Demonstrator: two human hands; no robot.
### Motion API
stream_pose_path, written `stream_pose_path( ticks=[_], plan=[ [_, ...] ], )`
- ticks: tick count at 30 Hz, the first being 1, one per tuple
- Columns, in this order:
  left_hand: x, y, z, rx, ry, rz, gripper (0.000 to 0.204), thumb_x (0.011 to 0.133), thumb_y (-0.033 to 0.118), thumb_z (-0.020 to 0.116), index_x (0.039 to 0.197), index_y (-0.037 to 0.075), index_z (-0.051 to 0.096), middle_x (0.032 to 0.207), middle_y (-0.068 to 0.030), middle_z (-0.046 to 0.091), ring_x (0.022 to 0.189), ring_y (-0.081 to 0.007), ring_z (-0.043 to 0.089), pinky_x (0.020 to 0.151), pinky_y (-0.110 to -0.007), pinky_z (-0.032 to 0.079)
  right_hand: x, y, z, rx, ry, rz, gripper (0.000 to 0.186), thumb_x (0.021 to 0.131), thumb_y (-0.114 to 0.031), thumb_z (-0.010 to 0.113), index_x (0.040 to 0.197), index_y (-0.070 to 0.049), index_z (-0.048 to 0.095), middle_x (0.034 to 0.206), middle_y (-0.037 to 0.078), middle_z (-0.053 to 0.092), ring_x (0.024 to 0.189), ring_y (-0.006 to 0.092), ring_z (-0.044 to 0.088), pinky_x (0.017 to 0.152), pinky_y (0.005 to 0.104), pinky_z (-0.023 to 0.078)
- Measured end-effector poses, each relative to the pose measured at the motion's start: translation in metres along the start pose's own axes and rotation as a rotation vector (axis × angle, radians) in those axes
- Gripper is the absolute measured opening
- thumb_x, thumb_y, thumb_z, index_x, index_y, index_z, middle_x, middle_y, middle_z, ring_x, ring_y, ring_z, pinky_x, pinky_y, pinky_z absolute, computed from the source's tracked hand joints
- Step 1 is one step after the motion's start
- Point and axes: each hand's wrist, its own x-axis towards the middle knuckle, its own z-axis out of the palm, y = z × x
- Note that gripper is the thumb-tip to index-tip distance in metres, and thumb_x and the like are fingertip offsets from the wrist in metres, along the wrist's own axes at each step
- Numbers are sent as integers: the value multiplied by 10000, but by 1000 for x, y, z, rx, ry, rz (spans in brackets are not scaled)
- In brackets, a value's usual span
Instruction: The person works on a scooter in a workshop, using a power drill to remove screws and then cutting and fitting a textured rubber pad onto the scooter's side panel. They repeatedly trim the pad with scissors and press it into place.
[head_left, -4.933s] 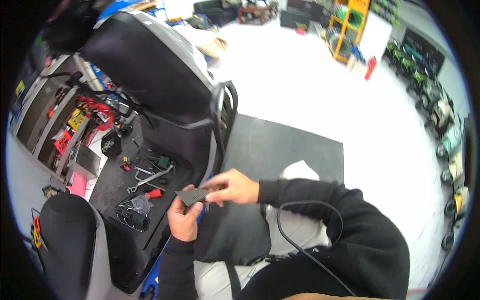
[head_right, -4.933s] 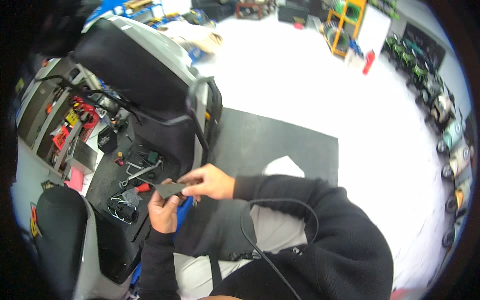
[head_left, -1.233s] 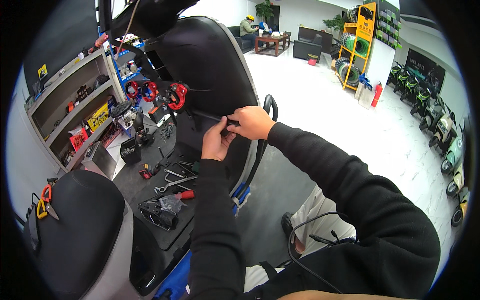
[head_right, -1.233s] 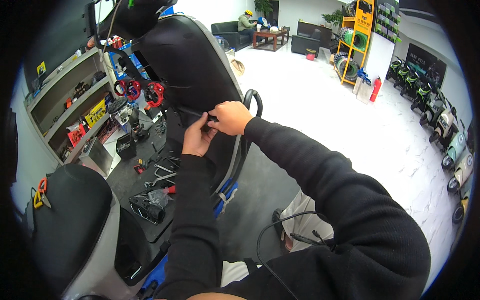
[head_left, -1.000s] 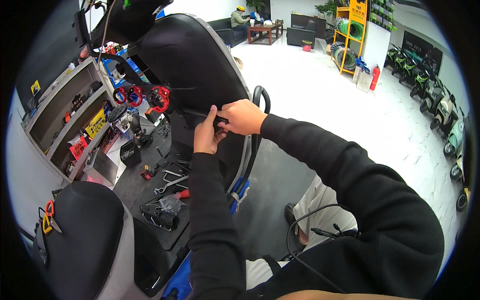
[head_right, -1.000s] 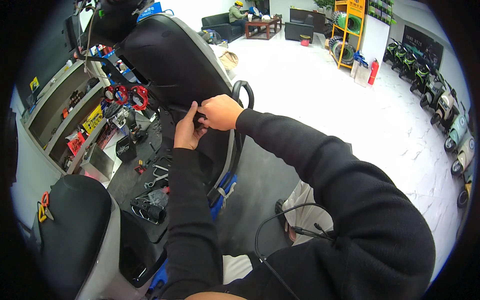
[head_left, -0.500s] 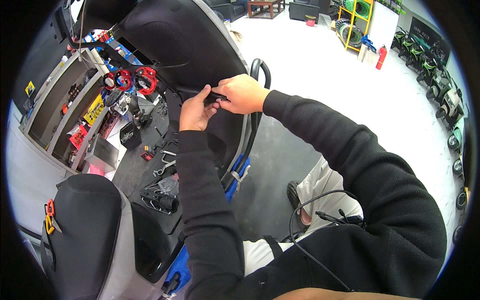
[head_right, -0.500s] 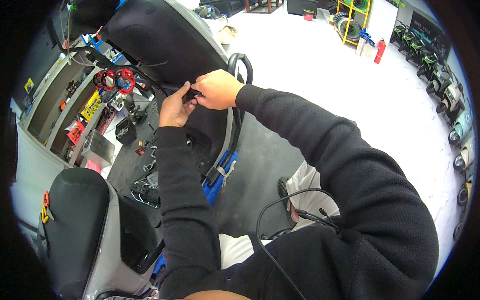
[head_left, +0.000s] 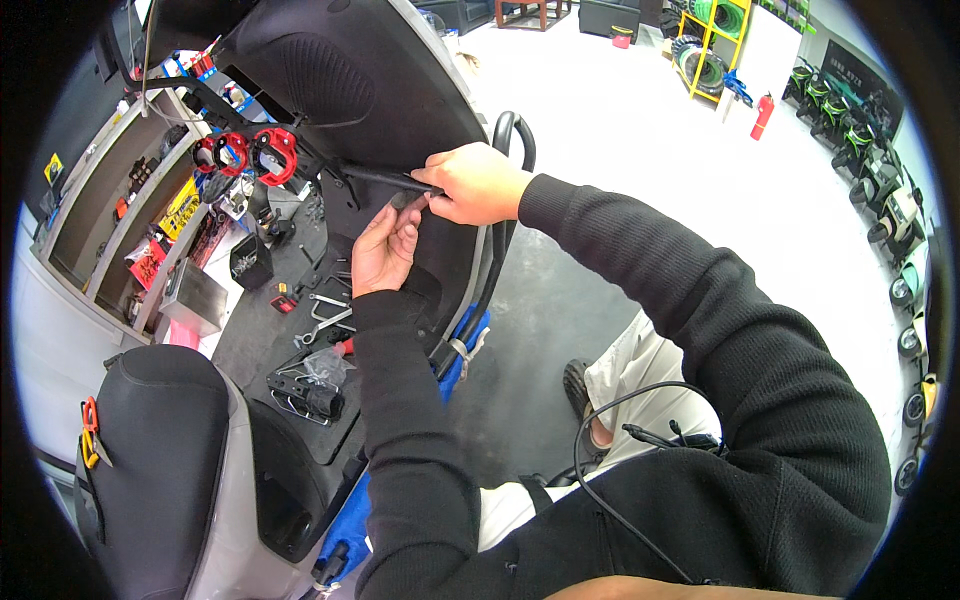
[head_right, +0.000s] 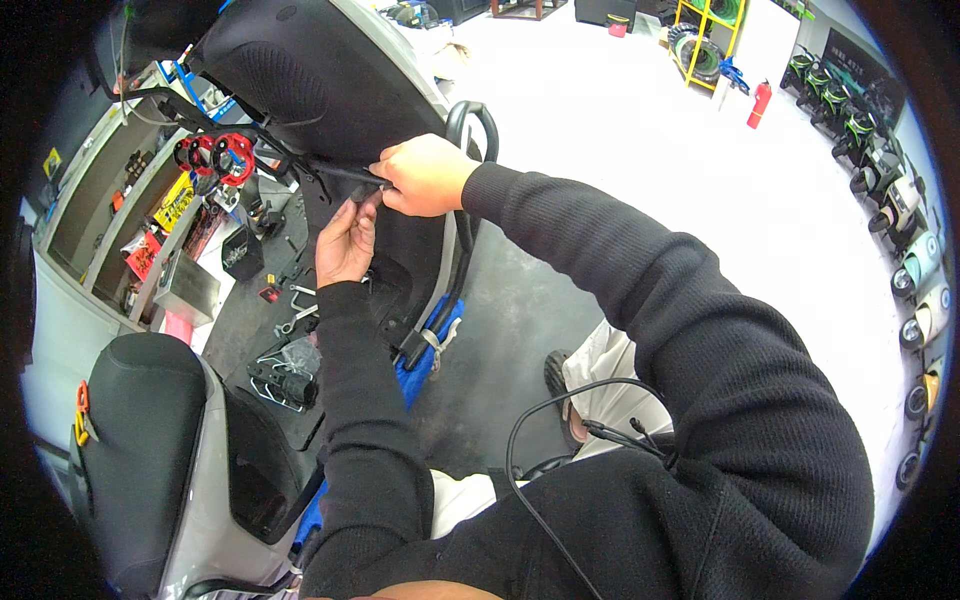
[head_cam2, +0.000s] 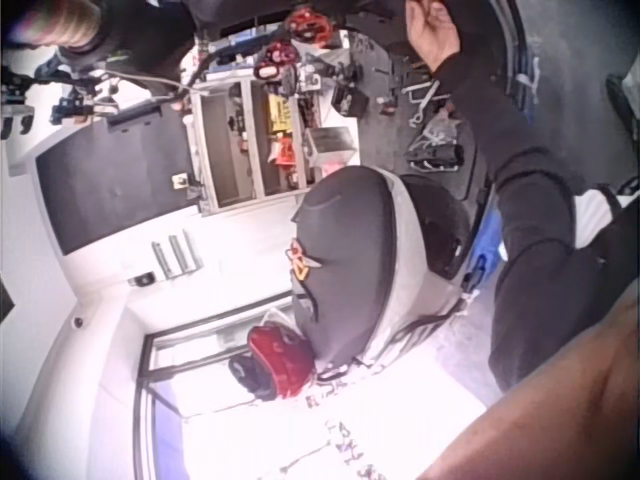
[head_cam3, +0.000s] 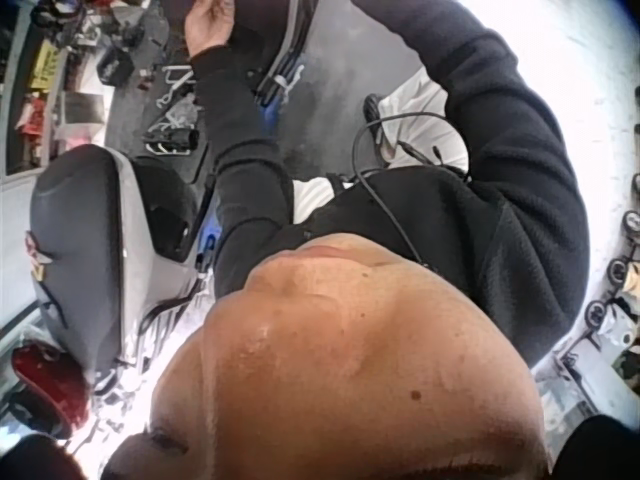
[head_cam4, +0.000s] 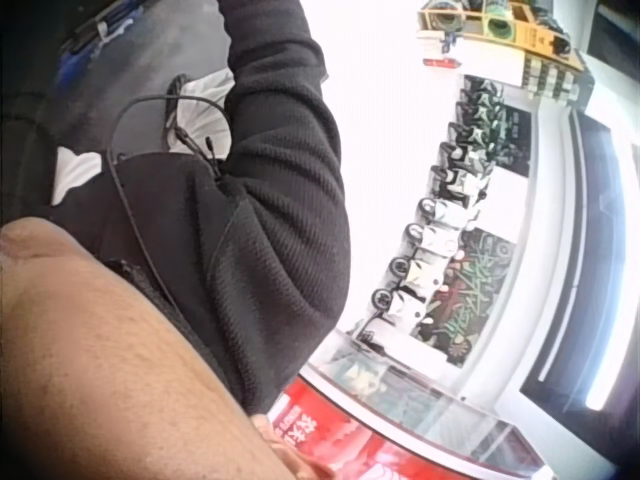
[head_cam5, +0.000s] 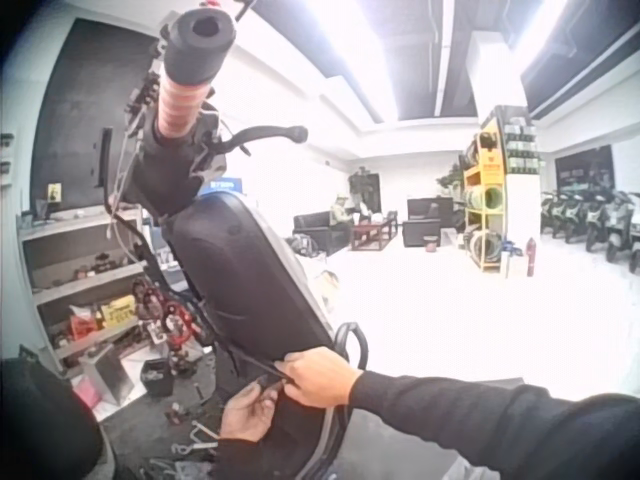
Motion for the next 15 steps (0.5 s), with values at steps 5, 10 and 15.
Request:
stream_pose_path(
  ticks=[5, 10, 15],
  plan=[
    [11, -19, -9, -82, 118, -2, 256, 1081, 241, 609, 1224, 33, 655, 1272, -220, 697, 941, -162, 745, 701, -223, 608, 0, 1, 0, 10, -29, 11, 439, 859, -236, 661, 1209, 19, 735, 988, 151, 730, 933, 352, 730, 870, 424, 584],
    [26, -39, -4, 58, 227, 88, 297, 1029, 379, 680, 1101, 91, 703, 1043, -48, 767, 861, -106, 710, 632, -196, 506, 1, -2, -1, 28, -18, 26, 432, 848, -256, 666, 1183, 3, 752, 952, 154, 727, 914, 353, 732, 841, 431, 586],
    [44, -66, 7, -44, 295, 241, 306, 1015, 415, 685, 1072, 116, 706, 953, 13, 732, 866, -104, 690, 776, -267, 565, 2, -5, -5, 37, -48, 52, 438, 851, -267, 669, 1185, 4, 752, 961, 147, 727, 908, 343, 733, 843, 428, 587]
  ],
)
